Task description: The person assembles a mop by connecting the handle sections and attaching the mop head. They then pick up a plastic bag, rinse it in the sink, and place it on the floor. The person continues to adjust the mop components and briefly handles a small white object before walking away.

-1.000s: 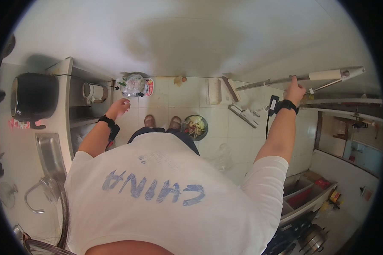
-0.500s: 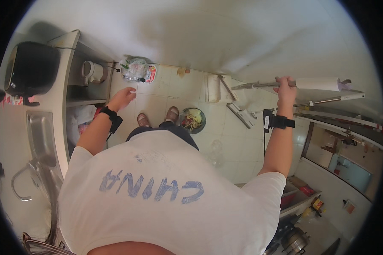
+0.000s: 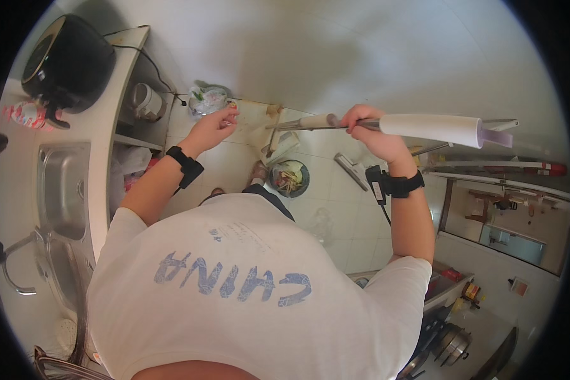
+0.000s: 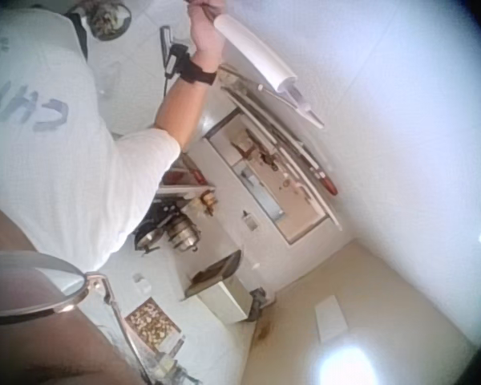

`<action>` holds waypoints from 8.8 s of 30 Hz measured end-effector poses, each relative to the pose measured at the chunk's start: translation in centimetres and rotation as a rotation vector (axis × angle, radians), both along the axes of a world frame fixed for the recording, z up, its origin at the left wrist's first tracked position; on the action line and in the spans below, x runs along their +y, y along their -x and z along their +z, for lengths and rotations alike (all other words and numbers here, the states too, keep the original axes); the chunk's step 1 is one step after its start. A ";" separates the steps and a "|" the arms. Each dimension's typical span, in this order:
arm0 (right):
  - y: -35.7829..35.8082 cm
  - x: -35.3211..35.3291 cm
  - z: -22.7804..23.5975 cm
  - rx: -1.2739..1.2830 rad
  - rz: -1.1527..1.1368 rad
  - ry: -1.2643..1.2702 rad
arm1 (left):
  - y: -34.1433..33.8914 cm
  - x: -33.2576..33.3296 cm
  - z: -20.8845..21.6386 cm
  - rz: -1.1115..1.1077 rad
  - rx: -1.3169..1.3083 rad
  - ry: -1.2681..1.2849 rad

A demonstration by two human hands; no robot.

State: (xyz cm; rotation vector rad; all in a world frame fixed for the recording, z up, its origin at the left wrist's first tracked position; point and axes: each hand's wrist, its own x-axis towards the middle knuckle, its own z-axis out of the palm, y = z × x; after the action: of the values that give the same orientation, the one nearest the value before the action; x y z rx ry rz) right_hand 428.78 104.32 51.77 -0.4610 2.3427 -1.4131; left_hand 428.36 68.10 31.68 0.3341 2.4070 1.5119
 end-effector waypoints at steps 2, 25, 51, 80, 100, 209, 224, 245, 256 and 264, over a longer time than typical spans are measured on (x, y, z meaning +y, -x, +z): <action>-0.6 -3.0 0.6 0.022 0.167 -0.049 | -1.7 -0.3 2.2 -0.016 0.096 -0.024; -1.6 -10.4 -8.6 0.078 0.537 0.238 | -6.0 -5.1 1.6 -0.019 0.300 0.228; 5.3 6.9 -26.0 0.048 0.070 -0.102 | 2.3 6.6 1.5 0.471 0.299 0.339; 0.7 4.7 -19.9 -0.115 0.422 -0.118 | -0.5 2.6 2.3 0.571 0.223 0.455; 7.1 -3.0 -30.5 0.047 0.255 -0.057 | -6.3 -2.8 1.8 0.613 0.290 0.554; -21.5 10.9 -20.5 0.121 -0.743 -0.019 | -3.3 5.6 12.0 -0.738 0.779 0.193; -3.0 5.6 -26.2 0.068 -0.462 0.190 | 7.5 8.5 -1.9 -0.242 0.258 0.108; 8.2 -6.0 -14.7 -0.013 0.066 0.065 | 8.1 8.2 -11.9 -0.072 -0.029 0.289; 7.9 -8.2 -12.3 -0.095 -0.188 0.295 | 11.1 9.2 -10.2 -0.428 0.049 0.081; 6.7 -7.1 -12.8 -0.033 -0.277 0.320 | 15.9 11.8 -9.2 -0.707 0.091 0.013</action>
State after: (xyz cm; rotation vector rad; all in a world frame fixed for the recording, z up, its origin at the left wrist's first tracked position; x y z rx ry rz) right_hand 422.05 97.20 39.00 -0.1960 2.2249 -1.9218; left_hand 412.50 79.87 22.49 1.1256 2.0161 1.1598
